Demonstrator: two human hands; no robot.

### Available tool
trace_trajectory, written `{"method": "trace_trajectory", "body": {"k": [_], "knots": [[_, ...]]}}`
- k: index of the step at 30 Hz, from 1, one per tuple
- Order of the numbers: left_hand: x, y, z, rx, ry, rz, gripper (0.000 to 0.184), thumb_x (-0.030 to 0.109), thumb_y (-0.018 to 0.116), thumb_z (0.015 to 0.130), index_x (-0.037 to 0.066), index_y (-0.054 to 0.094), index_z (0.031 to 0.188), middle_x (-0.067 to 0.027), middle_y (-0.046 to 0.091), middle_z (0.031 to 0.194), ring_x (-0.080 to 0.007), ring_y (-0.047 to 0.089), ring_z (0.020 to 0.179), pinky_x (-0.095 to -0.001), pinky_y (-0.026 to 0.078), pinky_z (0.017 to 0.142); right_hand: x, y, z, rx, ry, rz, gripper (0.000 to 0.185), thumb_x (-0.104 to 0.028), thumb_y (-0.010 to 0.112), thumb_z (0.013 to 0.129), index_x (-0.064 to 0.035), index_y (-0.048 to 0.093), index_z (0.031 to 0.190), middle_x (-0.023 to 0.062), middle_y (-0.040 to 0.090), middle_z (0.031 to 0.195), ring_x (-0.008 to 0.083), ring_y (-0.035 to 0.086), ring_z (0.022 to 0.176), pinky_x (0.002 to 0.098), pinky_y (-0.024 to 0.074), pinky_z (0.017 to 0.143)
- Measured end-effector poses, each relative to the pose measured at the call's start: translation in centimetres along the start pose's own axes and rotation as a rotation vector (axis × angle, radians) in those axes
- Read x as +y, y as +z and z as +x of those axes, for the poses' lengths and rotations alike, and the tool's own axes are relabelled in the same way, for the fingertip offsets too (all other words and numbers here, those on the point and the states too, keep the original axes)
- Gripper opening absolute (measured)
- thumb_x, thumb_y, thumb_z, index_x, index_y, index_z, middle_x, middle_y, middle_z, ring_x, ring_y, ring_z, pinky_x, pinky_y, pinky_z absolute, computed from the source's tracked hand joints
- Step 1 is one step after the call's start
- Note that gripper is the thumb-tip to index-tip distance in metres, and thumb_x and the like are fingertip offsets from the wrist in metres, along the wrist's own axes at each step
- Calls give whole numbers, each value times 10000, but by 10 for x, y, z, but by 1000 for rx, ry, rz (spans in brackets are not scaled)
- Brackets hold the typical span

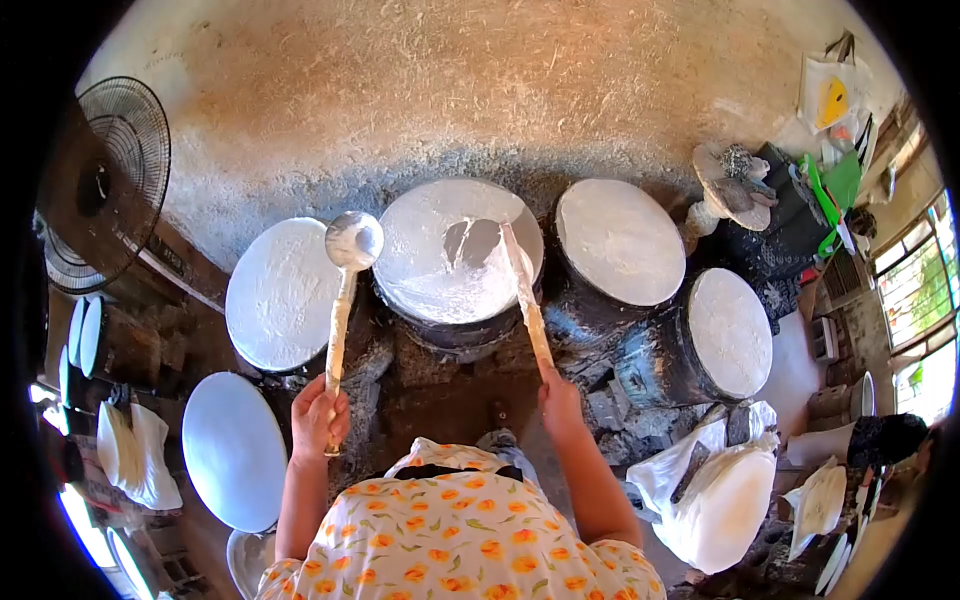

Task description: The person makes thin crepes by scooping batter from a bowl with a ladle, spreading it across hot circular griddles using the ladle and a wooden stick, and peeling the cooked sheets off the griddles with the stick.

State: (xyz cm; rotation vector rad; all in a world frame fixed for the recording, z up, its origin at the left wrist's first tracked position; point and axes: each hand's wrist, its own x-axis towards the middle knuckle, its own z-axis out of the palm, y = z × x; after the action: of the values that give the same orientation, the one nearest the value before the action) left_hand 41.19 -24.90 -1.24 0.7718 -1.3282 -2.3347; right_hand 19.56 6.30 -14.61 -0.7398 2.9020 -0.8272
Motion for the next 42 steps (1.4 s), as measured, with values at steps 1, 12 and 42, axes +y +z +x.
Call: {"method": "trace_trajectory", "body": {"k": [1, 12, 42], "knots": [[1, 4, 2, -2, 1, 5, 102, 63, 408, 922, 8, 493, 934, -37, 483, 686, -64, 394, 401, -203, 331, 326, -3, 3, 1, 4, -61, 171, 519, -54, 536, 800, -257, 517, 1278, 174, 564, 715, 346, 608, 665, 428, 487, 598], [-2, 34, 19, 85, 47, 60, 100, 60, 398, 919, 2, 470, 879, -29, 466, 628, -67, 384, 383, -211, 321, 318, 49, -26, 25, -241, 136, -20, 473, -93, 545, 808, -267, 544, 1248, 189, 577, 754, 393, 591, 677, 455, 486, 611], [-6, 50, 9, 207, 114, 56, 127, 90, 424, 915, 0, 478, 842, -34, 465, 627, -71, 384, 383, -212, 337, 316, 27, 1, 207, 33, -278, 324, 569, -15, 500, 765, -187, 482, 1307, 164, 588, 1156, 395, 598, 915, 435, 485, 800]]}}
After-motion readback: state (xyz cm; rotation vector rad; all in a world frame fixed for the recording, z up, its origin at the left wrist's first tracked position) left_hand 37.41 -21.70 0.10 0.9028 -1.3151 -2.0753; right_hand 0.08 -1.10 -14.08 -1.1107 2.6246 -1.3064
